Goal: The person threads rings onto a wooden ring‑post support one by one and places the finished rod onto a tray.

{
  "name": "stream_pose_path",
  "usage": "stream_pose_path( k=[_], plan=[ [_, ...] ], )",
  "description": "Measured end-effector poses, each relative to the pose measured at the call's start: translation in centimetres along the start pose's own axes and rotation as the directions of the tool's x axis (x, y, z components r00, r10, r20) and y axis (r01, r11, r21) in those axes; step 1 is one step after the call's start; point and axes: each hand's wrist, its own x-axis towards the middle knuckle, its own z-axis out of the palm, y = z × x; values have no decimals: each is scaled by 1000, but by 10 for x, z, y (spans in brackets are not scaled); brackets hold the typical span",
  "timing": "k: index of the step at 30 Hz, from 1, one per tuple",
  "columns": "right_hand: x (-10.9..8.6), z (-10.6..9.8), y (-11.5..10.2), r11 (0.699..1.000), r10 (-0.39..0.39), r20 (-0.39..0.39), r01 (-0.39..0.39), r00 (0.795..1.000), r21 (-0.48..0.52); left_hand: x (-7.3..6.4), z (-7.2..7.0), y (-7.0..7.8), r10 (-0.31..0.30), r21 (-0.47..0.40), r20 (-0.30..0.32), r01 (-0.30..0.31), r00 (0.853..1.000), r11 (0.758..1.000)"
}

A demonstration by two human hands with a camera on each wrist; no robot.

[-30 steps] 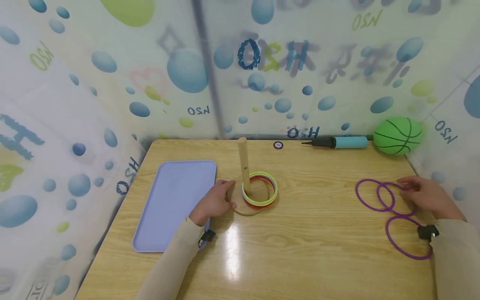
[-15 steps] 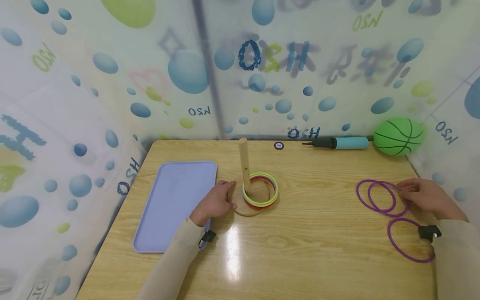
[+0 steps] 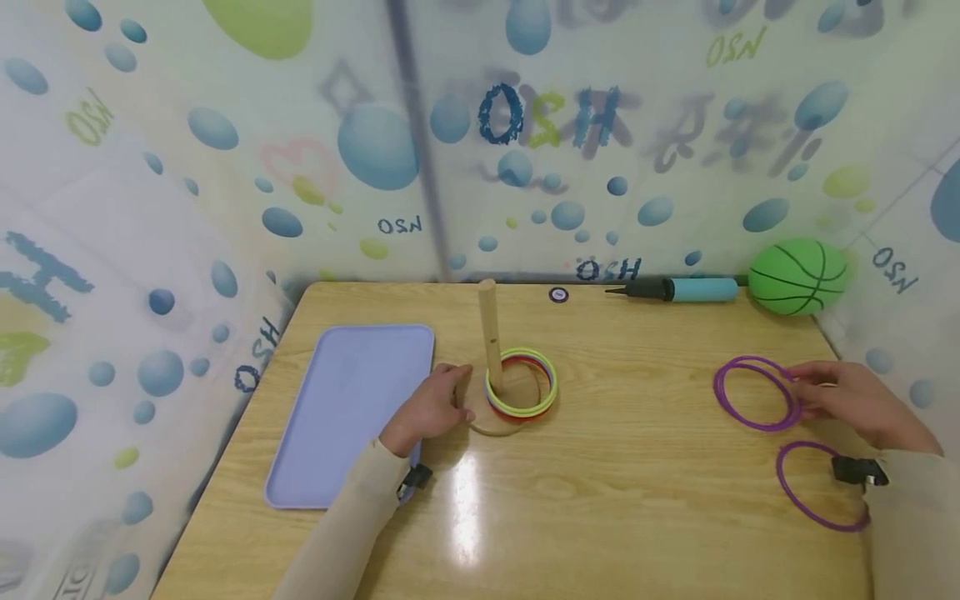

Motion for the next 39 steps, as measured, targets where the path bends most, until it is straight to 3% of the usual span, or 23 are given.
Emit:
stream_pose_path(
  k=[7,20,32,39],
  plan=[
    [-4,5,-17,996,-76,-32,78,997,47,-1,0,2,-5,-7,7,5,1000,1000],
    [-11,5,-59,994,-87,-66,92,994,67,0,1,1,1,-16,7,-1,1000,1000],
    [-15,10,-100,954,-196,-101,214,975,212,-2,1,1,10,-15,15,-10,1000,1000],
    [-15,23,-135,923,-244,-134,273,960,271,-1,1,-1,9,-13,6,-9,1000,1000]
  ],
)
